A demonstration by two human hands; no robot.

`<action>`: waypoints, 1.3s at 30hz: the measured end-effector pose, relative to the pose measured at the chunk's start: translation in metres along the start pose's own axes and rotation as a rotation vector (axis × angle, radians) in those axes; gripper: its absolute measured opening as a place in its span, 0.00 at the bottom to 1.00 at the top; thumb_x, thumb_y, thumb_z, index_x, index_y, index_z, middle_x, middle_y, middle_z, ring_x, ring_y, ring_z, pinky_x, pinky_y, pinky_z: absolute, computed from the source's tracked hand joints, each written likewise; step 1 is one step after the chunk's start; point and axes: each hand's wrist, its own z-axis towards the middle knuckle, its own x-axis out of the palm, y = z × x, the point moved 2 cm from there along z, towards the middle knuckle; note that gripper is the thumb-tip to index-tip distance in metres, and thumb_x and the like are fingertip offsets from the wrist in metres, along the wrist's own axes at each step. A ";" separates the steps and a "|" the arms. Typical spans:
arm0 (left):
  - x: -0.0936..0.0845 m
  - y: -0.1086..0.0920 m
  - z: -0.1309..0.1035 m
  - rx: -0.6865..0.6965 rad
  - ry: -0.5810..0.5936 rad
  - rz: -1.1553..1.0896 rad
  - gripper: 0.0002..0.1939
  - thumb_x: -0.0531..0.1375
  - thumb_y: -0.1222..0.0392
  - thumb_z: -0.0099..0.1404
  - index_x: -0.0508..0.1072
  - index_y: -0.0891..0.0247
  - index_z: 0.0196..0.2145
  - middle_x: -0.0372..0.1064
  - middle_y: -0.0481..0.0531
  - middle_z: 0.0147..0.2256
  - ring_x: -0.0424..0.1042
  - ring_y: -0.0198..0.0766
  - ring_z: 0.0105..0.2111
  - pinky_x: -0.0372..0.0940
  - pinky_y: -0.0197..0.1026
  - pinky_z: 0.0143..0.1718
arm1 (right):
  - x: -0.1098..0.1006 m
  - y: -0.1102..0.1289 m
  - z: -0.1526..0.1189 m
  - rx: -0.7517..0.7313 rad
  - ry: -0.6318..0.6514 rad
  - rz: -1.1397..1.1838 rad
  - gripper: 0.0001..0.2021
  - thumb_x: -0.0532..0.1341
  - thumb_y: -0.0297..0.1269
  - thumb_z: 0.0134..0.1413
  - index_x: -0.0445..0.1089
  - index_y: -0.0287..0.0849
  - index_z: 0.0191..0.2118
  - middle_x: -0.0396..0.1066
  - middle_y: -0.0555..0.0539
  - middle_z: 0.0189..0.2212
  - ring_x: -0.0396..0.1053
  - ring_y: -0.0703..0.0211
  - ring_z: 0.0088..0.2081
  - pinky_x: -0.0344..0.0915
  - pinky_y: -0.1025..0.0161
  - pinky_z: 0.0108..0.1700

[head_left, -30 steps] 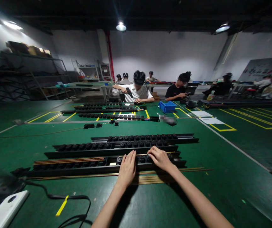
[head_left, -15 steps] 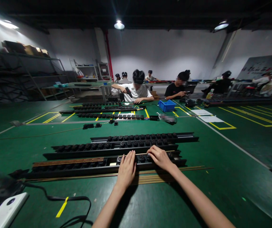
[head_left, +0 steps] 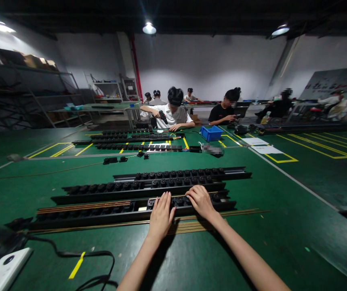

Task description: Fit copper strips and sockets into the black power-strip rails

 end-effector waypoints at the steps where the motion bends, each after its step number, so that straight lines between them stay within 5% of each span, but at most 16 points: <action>1: 0.001 0.000 0.000 -0.003 -0.003 -0.004 0.27 0.46 0.55 0.69 0.49 0.64 0.64 0.55 0.57 0.61 0.54 0.43 0.61 0.54 0.51 0.60 | 0.001 0.000 -0.001 0.020 -0.017 -0.004 0.09 0.53 0.32 0.61 0.71 0.43 0.37 0.69 0.47 0.34 0.64 0.59 0.40 0.61 0.59 0.46; 7: 0.002 0.000 -0.001 -0.006 0.000 -0.021 0.29 0.47 0.55 0.69 0.46 0.63 0.65 0.53 0.57 0.62 0.53 0.43 0.62 0.54 0.52 0.60 | 0.005 0.001 -0.009 0.112 -0.092 -0.029 0.13 0.49 0.33 0.63 0.72 0.42 0.39 0.69 0.45 0.35 0.67 0.59 0.40 0.65 0.63 0.42; 17: -0.001 -0.008 0.000 -0.055 0.014 0.025 0.29 0.47 0.54 0.69 0.47 0.62 0.65 0.52 0.57 0.62 0.52 0.44 0.62 0.52 0.53 0.60 | 0.015 0.002 -0.038 0.045 -0.066 -0.182 0.21 0.48 0.36 0.64 0.57 0.39 0.61 0.62 0.42 0.57 0.56 0.54 0.61 0.55 0.51 0.61; 23: -0.003 -0.021 0.003 -0.144 0.009 0.076 0.26 0.49 0.53 0.68 0.52 0.49 0.63 0.54 0.57 0.62 0.51 0.47 0.62 0.49 0.62 0.59 | 0.021 0.000 -0.038 0.058 -0.125 -0.197 0.21 0.48 0.34 0.63 0.59 0.40 0.60 0.65 0.43 0.56 0.58 0.55 0.60 0.56 0.52 0.60; 31: 0.005 -0.048 0.012 -0.187 -0.090 0.008 0.26 0.47 0.54 0.69 0.55 0.63 0.62 0.51 0.58 0.63 0.51 0.45 0.62 0.48 0.57 0.61 | 0.026 0.002 -0.038 0.089 -0.166 -0.192 0.21 0.47 0.31 0.63 0.60 0.39 0.59 0.66 0.43 0.55 0.58 0.56 0.60 0.56 0.52 0.60; 39: 0.019 -0.056 0.014 -0.175 -0.136 -0.077 0.25 0.47 0.60 0.68 0.56 0.63 0.62 0.59 0.54 0.60 0.54 0.42 0.61 0.49 0.52 0.61 | 0.027 0.004 -0.038 0.102 -0.155 -0.211 0.21 0.46 0.33 0.64 0.60 0.38 0.59 0.65 0.42 0.55 0.58 0.55 0.60 0.56 0.51 0.60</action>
